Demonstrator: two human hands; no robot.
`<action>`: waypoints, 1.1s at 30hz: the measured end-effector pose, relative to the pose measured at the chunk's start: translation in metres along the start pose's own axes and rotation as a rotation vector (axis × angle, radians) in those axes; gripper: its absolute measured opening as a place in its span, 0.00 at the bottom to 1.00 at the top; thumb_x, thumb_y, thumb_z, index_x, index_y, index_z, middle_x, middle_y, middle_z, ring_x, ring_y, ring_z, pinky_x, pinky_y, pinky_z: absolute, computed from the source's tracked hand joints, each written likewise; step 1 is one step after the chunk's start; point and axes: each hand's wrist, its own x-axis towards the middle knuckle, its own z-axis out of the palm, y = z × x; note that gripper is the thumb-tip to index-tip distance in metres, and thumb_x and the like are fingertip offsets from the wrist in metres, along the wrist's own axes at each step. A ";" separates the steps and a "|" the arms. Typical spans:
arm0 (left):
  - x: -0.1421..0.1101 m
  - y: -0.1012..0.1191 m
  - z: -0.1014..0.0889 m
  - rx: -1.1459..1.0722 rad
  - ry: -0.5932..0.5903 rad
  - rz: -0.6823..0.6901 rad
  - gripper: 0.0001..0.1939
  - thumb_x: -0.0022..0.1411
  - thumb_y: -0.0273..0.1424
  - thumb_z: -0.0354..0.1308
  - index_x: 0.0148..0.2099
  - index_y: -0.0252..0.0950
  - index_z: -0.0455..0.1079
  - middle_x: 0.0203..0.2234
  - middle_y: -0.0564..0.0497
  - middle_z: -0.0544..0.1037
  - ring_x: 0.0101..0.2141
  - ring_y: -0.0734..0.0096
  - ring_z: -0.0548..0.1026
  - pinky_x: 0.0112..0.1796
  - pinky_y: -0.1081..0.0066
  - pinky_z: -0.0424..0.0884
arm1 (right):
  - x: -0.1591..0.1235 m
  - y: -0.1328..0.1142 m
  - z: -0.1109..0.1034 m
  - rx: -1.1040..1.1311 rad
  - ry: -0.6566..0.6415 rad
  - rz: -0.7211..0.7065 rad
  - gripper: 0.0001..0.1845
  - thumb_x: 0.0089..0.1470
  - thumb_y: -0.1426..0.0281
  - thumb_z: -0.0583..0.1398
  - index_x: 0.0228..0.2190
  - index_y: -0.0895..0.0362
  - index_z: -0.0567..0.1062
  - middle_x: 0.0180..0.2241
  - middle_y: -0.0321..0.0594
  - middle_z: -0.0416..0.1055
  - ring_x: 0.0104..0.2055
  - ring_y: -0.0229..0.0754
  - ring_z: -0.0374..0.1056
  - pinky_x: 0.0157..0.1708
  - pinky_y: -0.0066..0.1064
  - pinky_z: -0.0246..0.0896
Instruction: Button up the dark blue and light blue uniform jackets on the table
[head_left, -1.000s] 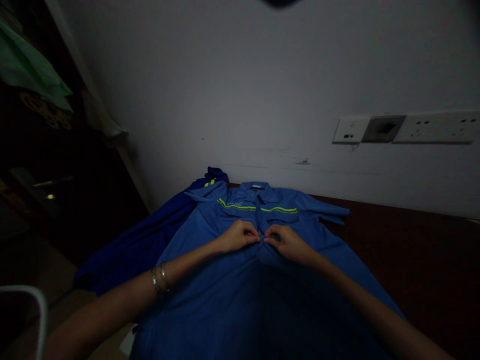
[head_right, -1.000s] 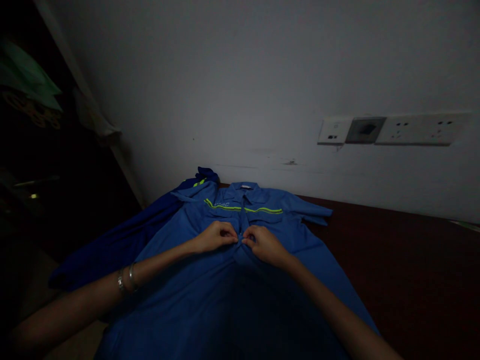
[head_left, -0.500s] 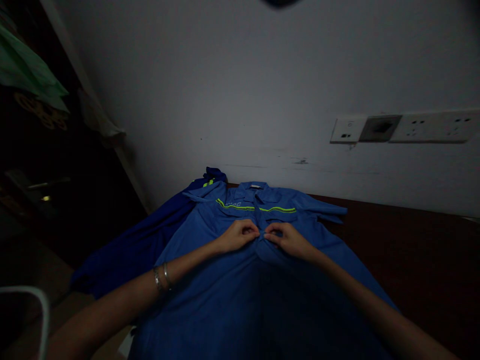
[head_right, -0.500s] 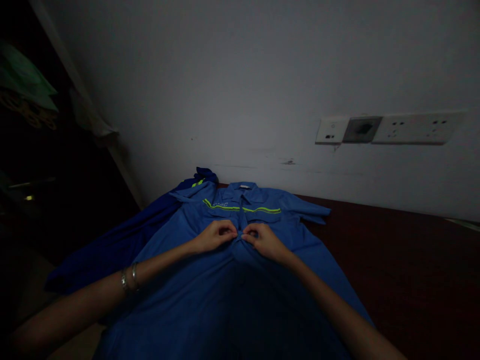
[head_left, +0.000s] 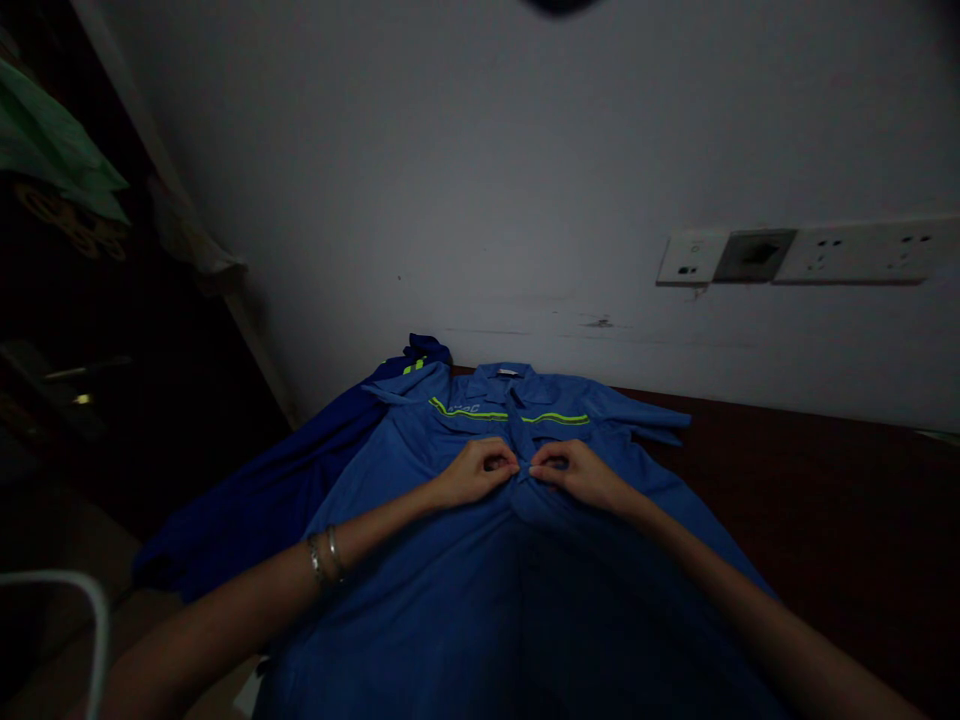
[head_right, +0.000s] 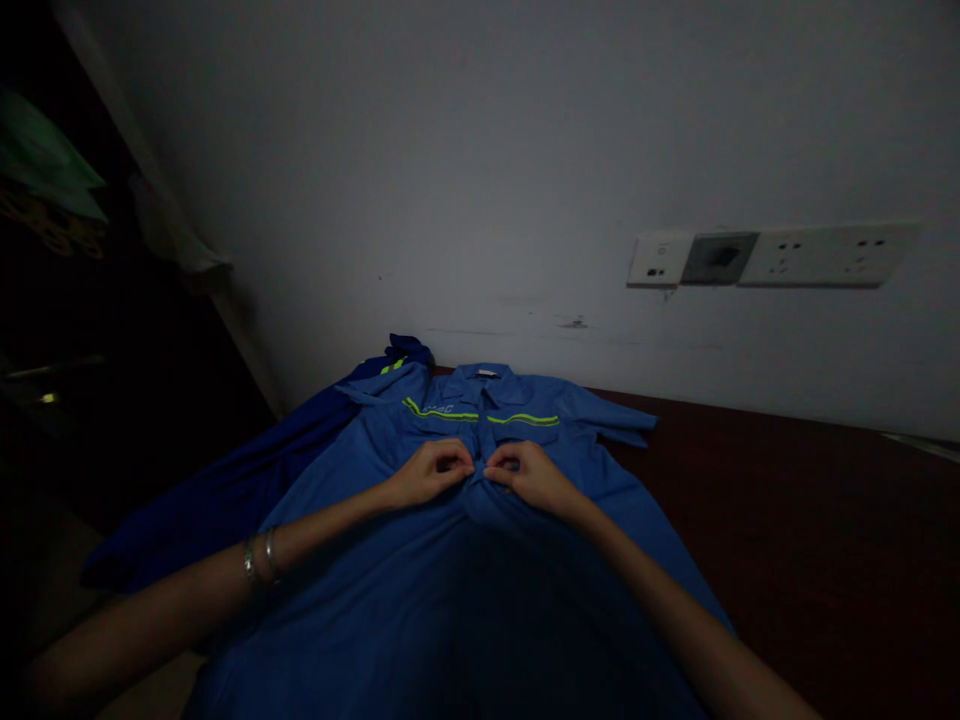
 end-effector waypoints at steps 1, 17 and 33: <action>0.000 0.000 0.000 -0.004 0.005 0.002 0.07 0.55 0.29 0.53 0.31 0.31 0.69 0.26 0.51 0.70 0.28 0.76 0.66 0.30 0.77 0.61 | 0.000 0.001 0.000 0.038 -0.004 0.006 0.15 0.42 0.61 0.60 0.27 0.61 0.73 0.23 0.37 0.67 0.25 0.36 0.62 0.24 0.27 0.60; 0.000 -0.001 0.010 -0.237 0.133 -0.150 0.07 0.53 0.30 0.56 0.30 0.30 0.69 0.23 0.53 0.69 0.26 0.78 0.65 0.28 0.78 0.60 | 0.003 0.007 0.006 0.356 0.062 0.167 0.21 0.31 0.57 0.66 0.26 0.60 0.72 0.22 0.33 0.64 0.27 0.34 0.62 0.31 0.29 0.63; -0.003 -0.007 0.017 -0.206 0.225 -0.136 0.07 0.54 0.30 0.55 0.29 0.30 0.69 0.23 0.52 0.70 0.27 0.76 0.67 0.29 0.76 0.62 | 0.004 0.014 0.016 0.546 0.106 0.211 0.23 0.27 0.58 0.68 0.26 0.60 0.72 0.22 0.34 0.66 0.26 0.34 0.64 0.33 0.30 0.62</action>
